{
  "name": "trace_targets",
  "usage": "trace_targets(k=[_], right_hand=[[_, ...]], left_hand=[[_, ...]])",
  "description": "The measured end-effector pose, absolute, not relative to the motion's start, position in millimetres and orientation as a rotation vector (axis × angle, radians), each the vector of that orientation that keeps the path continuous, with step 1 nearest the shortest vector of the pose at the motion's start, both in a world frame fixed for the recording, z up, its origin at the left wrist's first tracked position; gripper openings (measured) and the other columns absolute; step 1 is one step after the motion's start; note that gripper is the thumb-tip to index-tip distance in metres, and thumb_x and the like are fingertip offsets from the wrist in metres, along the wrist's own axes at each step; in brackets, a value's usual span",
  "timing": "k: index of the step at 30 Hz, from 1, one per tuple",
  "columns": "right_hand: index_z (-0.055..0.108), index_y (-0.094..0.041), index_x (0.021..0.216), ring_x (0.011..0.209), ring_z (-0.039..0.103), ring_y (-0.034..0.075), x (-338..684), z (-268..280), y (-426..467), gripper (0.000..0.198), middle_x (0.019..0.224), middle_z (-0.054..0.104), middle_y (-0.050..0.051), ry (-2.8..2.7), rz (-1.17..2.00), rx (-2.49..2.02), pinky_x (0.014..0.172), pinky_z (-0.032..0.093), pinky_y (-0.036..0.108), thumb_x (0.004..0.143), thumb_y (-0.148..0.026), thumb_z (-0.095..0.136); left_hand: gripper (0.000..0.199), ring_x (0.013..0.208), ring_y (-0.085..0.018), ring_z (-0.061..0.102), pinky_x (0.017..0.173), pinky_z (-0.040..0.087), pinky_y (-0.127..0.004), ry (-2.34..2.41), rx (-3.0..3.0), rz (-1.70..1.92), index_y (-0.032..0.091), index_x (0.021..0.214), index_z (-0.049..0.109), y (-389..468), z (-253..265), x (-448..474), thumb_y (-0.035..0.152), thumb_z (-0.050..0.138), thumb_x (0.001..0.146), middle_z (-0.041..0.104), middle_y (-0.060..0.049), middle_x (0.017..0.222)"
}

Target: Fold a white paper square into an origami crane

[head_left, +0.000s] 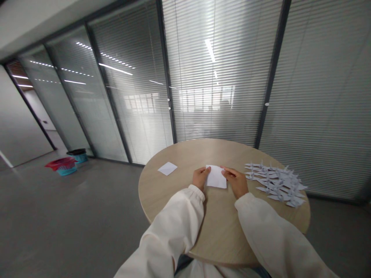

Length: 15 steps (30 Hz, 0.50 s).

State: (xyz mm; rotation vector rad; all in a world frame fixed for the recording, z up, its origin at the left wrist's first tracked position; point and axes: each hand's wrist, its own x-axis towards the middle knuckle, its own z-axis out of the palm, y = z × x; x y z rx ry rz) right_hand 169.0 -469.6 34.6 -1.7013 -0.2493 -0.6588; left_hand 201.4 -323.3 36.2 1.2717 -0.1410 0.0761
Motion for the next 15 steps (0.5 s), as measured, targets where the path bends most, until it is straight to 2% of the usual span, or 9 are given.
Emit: trace_targets(k=[7,11,15], right_hand=[[0.064,-0.028,0.095,0.074,0.055,0.015,160.4,36.2,-467.6,0.023,0.079,0.059,0.002,-0.527,-0.831,-1.962,0.068,0.045,0.028,0.079,-0.028,0.048],[0.063,-0.030,0.097,0.080,0.055,0.016,161.4,32.5,-468.8,0.026,0.091,0.057,0.003,-0.658,-0.886,-2.057,0.072,0.046,0.029,0.080,-0.022,0.046],[0.063,-0.031,0.098,0.090,0.052,0.017,163.9,30.6,-470.1,0.026,0.101,0.055,0.004,-0.785,-0.977,-2.100,0.074,0.047,0.030,0.081,-0.019,0.047]], left_hand=[[0.038,0.046,-0.013,0.053,0.047,0.039,-0.024,-0.085,1.190,-0.007,0.007,0.063,0.061,-320.7,38.7,200.5,0.043,0.068,0.055,0.061,-0.007,0.056],[0.041,0.054,-0.016,0.058,0.054,0.043,-0.027,-0.131,1.158,-0.051,0.005,0.069,0.064,-319.5,41.7,199.2,0.044,0.066,0.057,0.064,-0.011,0.063],[0.039,0.053,-0.016,0.057,0.055,0.044,-0.028,-0.153,1.155,-0.058,0.005,0.068,0.065,-319.5,43.9,197.0,0.043,0.065,0.059,0.064,-0.011,0.061]])
